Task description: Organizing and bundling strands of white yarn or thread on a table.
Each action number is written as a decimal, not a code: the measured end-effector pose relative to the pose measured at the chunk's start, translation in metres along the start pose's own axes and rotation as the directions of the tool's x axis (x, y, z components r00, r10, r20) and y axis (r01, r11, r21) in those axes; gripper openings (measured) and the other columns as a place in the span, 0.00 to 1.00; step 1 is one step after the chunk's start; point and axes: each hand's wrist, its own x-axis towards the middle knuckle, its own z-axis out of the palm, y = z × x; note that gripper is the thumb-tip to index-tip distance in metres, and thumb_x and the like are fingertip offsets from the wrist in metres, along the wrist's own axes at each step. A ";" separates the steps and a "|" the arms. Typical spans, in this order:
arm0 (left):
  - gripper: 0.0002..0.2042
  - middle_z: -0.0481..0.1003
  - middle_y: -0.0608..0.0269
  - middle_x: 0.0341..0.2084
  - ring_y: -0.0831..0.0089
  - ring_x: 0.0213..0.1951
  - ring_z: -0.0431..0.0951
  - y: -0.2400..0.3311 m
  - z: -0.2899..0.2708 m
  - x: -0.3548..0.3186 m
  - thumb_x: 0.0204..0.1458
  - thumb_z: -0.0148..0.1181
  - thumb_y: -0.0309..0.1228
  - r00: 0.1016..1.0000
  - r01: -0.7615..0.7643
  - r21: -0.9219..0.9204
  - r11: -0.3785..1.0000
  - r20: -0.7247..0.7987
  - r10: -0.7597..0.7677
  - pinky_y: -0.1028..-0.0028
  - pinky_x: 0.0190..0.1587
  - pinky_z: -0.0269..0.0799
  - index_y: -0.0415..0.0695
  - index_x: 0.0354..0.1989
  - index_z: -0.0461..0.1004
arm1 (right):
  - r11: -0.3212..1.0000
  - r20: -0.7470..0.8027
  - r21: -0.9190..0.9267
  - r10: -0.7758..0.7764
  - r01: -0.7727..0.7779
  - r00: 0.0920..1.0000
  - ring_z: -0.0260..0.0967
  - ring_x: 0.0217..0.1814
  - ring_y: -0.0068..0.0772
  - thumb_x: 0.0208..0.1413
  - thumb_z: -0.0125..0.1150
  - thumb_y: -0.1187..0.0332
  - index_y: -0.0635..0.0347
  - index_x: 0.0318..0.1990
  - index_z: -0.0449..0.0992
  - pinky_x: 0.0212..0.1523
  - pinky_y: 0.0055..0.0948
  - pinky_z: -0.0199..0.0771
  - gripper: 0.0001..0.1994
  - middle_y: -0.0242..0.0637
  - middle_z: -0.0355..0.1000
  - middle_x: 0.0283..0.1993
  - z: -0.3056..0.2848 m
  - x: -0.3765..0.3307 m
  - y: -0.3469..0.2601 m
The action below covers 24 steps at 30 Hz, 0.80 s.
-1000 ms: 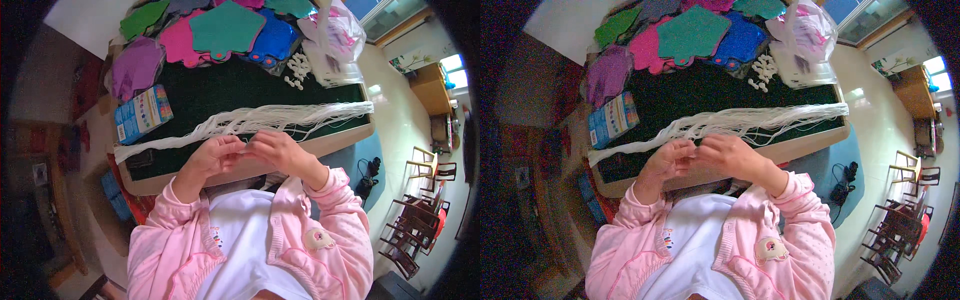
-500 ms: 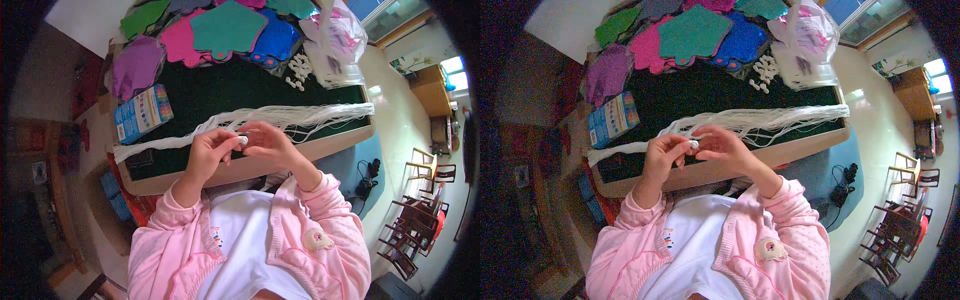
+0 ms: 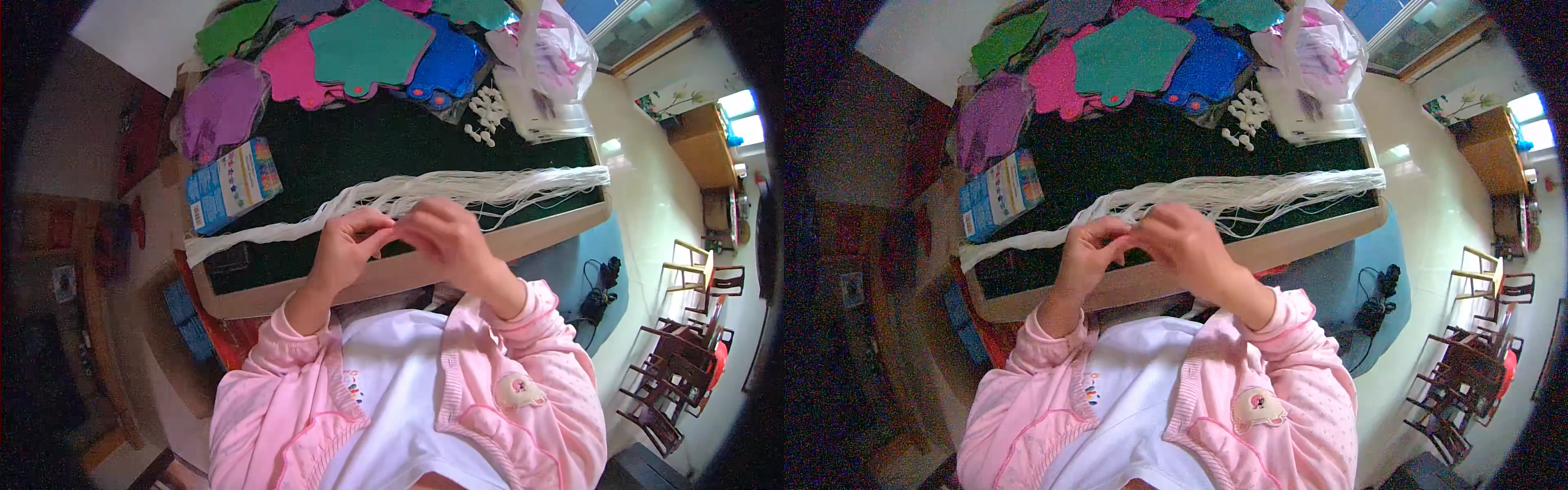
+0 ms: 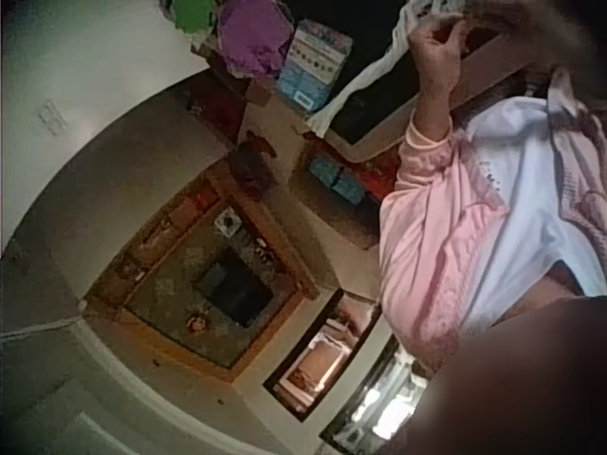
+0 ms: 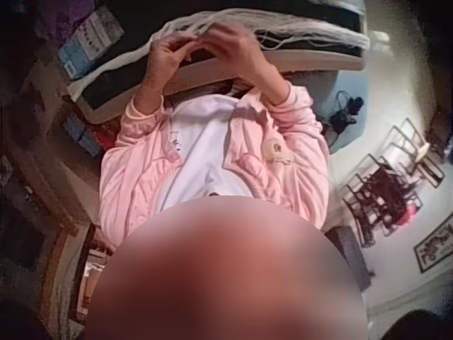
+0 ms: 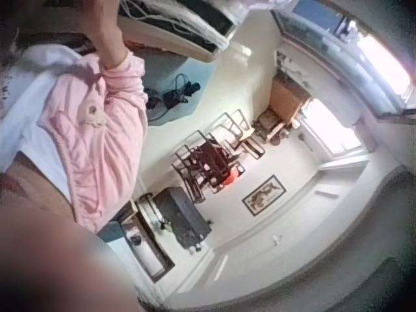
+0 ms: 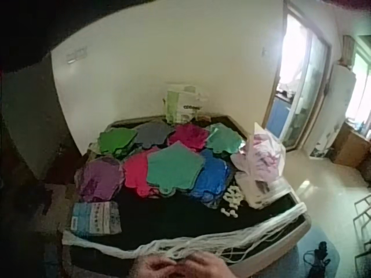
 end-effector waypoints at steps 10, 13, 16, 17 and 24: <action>0.03 0.74 0.68 0.22 0.85 0.23 0.70 0.005 0.002 0.006 0.47 0.60 0.22 0.985 -0.006 -0.112 0.994 -0.170 -0.013 0.85 0.24 0.64 0.38 0.31 0.76 | 0.997 -0.022 -0.030 0.072 -0.072 0.997 0.65 0.29 0.38 0.39 0.62 0.75 0.57 0.27 0.72 0.31 0.33 0.65 0.05 0.35 0.65 0.25 0.016 -0.011 0.006; 0.03 0.74 0.66 0.24 0.83 0.22 0.69 -0.001 0.003 0.003 0.47 0.60 0.22 0.984 -0.109 0.209 0.972 -0.117 0.135 0.84 0.24 0.65 0.39 0.31 0.76 | 0.991 -0.045 -0.135 -0.022 0.016 0.999 0.64 0.28 0.38 0.41 0.62 0.74 0.57 0.26 0.72 0.30 0.34 0.64 0.05 0.35 0.65 0.25 0.009 -0.005 -0.003; 0.03 0.74 0.67 0.24 0.83 0.22 0.70 0.002 -0.001 0.003 0.47 0.60 0.22 0.999 -0.015 0.114 0.993 0.038 0.010 0.84 0.24 0.65 0.39 0.31 0.76 | 0.998 0.046 -0.044 0.047 -0.045 0.998 0.65 0.28 0.38 0.41 0.62 0.74 0.58 0.27 0.72 0.30 0.31 0.64 0.05 0.35 0.65 0.25 -0.009 0.005 0.000; 0.03 0.74 0.67 0.24 0.83 0.22 0.70 0.005 -0.004 0.004 0.47 0.60 0.22 0.999 -0.017 0.115 0.993 0.039 0.012 0.84 0.24 0.65 0.39 0.31 0.76 | 0.984 0.014 0.128 0.122 -0.122 0.992 0.66 0.28 0.37 0.42 0.61 0.77 0.61 0.27 0.72 0.30 0.28 0.65 0.05 0.37 0.66 0.25 -0.007 0.004 0.008; 0.02 0.74 0.67 0.23 0.83 0.23 0.70 0.004 0.003 0.008 0.47 0.60 0.23 0.993 0.106 -0.337 0.935 -0.015 -0.118 0.84 0.25 0.65 0.39 0.29 0.76 | 0.851 -0.080 0.424 0.375 -0.309 0.924 0.67 0.29 0.37 0.42 0.59 0.81 0.63 0.28 0.72 0.30 0.27 0.65 0.05 0.38 0.66 0.25 0.019 -0.006 0.012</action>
